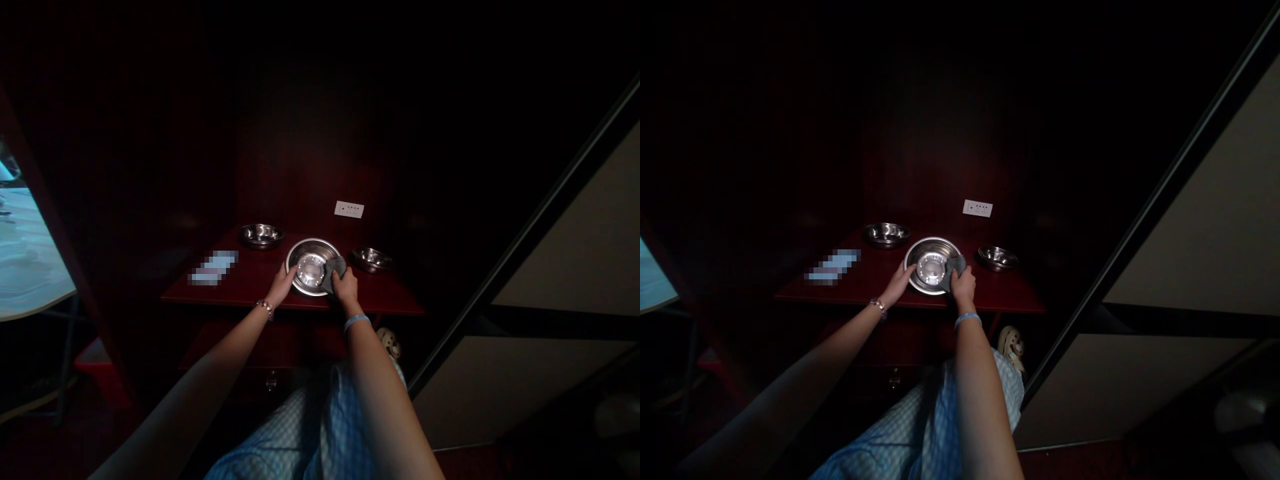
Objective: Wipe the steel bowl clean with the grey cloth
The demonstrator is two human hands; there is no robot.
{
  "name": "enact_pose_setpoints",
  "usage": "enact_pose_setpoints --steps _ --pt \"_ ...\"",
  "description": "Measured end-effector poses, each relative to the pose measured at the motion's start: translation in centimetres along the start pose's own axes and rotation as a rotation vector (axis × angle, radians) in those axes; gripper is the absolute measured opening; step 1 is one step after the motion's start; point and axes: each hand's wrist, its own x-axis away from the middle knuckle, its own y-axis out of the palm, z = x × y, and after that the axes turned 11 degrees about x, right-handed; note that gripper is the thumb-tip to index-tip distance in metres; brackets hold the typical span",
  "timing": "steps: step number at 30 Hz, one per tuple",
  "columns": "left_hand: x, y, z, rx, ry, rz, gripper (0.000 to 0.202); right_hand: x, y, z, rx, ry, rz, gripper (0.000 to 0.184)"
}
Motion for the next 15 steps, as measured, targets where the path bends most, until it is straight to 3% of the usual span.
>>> enact_pose_setpoints --steps 4,15 --pt "0.3 0.3 0.6 0.032 -0.01 -0.037 0.05 -0.2 0.4 -0.1 -0.104 -0.02 0.06 0.027" --pt "1.0 0.9 2.1 -0.053 -0.084 -0.336 0.053 -0.9 1.8 -0.2 -0.278 -0.007 0.16 0.023"
